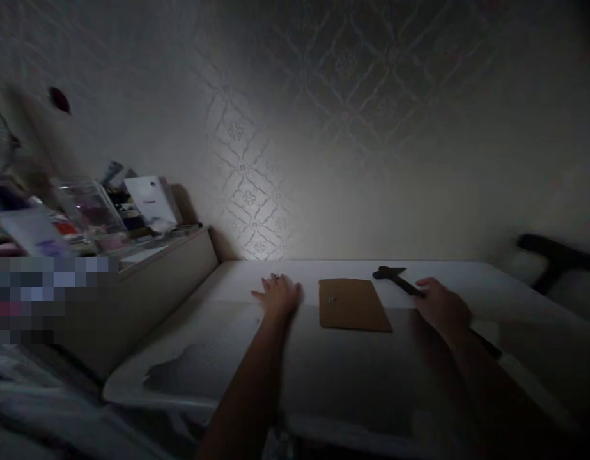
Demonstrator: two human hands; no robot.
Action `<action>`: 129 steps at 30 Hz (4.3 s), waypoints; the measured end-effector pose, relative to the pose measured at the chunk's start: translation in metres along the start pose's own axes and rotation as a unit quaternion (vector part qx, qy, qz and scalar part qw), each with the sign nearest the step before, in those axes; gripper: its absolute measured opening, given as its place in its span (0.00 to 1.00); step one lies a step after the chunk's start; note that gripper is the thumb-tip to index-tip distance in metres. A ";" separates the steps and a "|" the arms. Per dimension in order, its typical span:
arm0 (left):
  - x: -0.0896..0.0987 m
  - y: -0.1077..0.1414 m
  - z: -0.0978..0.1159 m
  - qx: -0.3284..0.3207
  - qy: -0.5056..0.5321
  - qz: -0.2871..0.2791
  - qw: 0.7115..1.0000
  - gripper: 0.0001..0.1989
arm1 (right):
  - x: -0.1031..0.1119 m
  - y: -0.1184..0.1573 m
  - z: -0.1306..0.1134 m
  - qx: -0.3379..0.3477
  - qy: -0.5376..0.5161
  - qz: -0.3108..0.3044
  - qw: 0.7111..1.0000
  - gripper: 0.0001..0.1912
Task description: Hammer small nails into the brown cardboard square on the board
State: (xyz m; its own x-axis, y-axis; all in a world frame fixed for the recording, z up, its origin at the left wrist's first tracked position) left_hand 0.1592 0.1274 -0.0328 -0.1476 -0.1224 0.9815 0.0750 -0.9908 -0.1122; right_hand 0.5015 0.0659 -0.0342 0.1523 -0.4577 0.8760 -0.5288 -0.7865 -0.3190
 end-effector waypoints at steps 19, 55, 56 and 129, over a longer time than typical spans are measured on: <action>0.003 -0.001 0.003 -0.006 0.001 0.051 0.999 0.23 | -0.002 0.001 -0.005 0.025 0.026 -0.035 0.999 0.17; 0.020 -0.004 0.019 -0.097 0.282 0.165 0.940 0.12 | -0.028 0.054 -0.074 0.334 -0.125 -0.182 0.916 0.26; 0.021 -0.002 0.025 -0.110 0.321 0.151 0.928 0.12 | -0.027 0.054 -0.074 0.336 -0.128 -0.182 0.915 0.26; -0.002 0.028 0.070 -0.278 0.355 -0.066 0.890 0.21 | -0.015 0.002 -0.008 0.061 0.069 -0.013 0.996 0.20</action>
State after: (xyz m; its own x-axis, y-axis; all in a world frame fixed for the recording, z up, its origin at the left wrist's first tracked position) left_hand 0.2303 0.1042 -0.0270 -0.7203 0.1870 0.6680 -0.4590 -0.8504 -0.2570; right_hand 0.4913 0.0748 -0.0450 0.0438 -0.3825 0.9229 -0.4199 -0.8453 -0.3304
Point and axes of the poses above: each hand's wrist, its own y-axis away from the middle knuckle, its own x-axis out of the back of the hand, z = x × y, the point moved 3 cm from there along -y, towards the middle knuckle, and after that the axes turned 5 degrees about -x, right-handed, at the moved point
